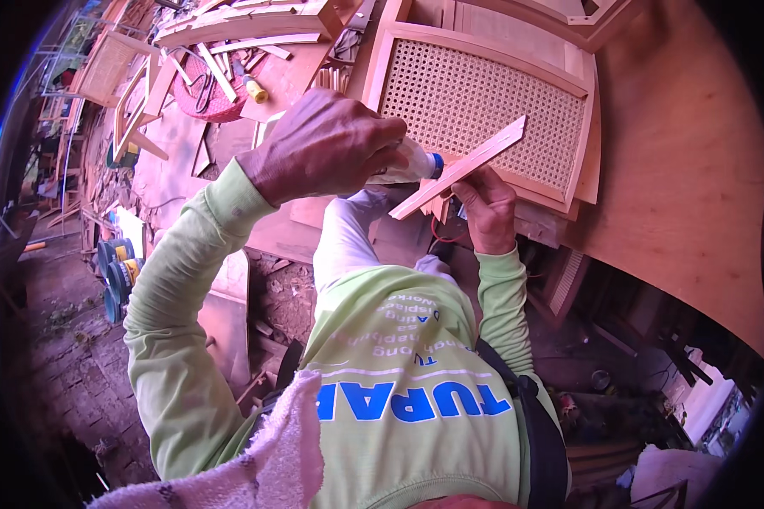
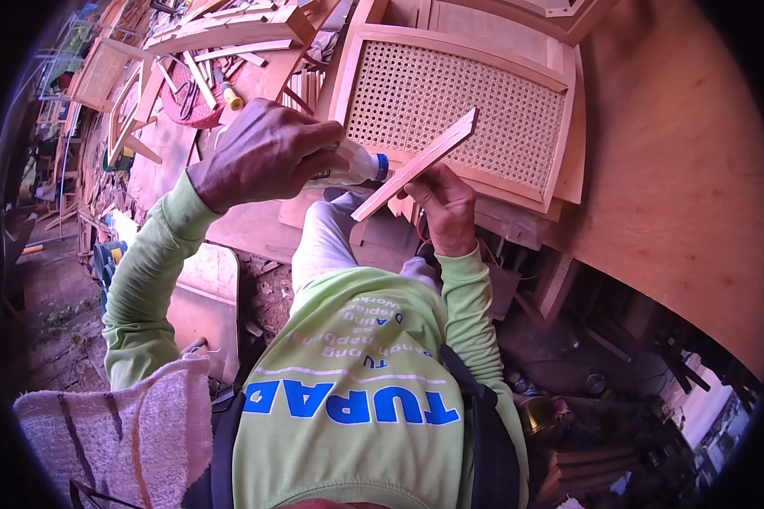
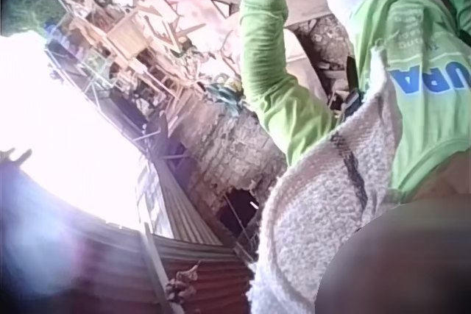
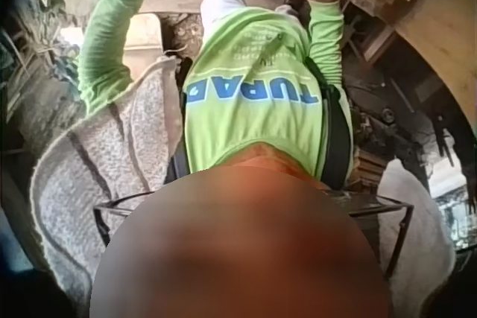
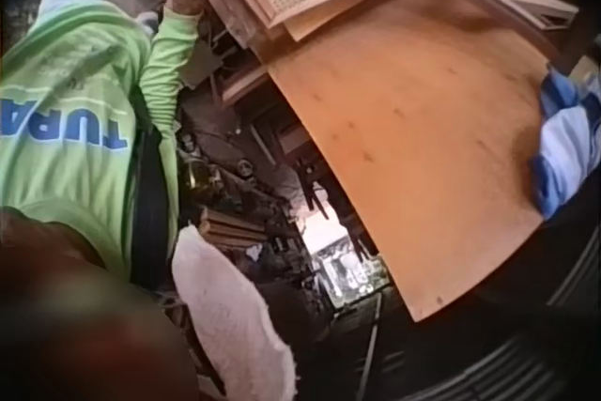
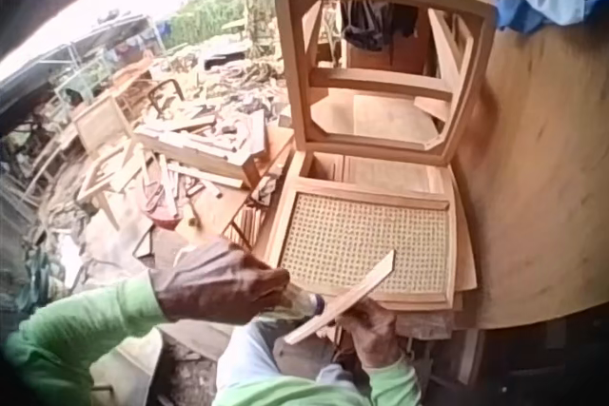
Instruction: Attaching a woven cane panel to a wooden chair frame using glue, a pneumatic staple gun, and a hammer.
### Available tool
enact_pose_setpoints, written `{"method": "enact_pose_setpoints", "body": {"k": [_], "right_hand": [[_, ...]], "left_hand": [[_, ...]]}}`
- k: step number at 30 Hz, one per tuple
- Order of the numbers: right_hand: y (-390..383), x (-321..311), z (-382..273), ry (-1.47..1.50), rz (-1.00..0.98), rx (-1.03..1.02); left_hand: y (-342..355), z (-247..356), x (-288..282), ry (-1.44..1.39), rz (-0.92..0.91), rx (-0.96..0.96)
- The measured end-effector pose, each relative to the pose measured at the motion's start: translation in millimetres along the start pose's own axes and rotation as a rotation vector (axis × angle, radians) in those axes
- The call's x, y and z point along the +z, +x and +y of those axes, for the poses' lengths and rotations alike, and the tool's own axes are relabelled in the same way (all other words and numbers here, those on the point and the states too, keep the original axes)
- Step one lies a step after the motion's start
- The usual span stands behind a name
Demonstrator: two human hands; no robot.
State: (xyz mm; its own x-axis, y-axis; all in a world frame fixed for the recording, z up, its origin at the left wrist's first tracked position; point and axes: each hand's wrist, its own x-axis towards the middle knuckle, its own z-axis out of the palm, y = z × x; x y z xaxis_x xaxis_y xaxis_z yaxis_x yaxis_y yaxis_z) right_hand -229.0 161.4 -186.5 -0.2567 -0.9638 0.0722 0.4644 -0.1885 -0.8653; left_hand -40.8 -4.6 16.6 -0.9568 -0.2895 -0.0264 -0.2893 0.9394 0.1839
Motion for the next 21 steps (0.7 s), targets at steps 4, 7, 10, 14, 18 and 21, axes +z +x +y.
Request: {"method": "enact_pose_setpoints", "body": {"k": [4,7,10,14,18,21], "right_hand": [[1.9,16.5,-9.8,-0.099,0.028,0.008],[2.5,19.3,-9.5,-0.129,0.003,0.012],[2.0,23.3,-9.6,-0.123,0.011,-0.018],[1.1,21.4,-10.8,-0.145,0.020,-0.020],[0.7,10.7,0.8,0.018,0.019,-0.010],[4.1,9.7,2.2,0.154,-0.019,0.005]], "left_hand": [[10.2,-3.0,7.5,0.018,-0.013,0.057],[14.0,-4.3,12.1,0.001,-0.009,0.073],[16.8,-4.3,14.6,0.035,-0.048,0.090],[13.4,-1.4,14.4,0.054,-0.073,0.103],[6.0,-1.4,-1.1,-0.023,-0.022,0.038],[-5.6,-8.4,-4.7,-0.035,0.019,0.011]]}}
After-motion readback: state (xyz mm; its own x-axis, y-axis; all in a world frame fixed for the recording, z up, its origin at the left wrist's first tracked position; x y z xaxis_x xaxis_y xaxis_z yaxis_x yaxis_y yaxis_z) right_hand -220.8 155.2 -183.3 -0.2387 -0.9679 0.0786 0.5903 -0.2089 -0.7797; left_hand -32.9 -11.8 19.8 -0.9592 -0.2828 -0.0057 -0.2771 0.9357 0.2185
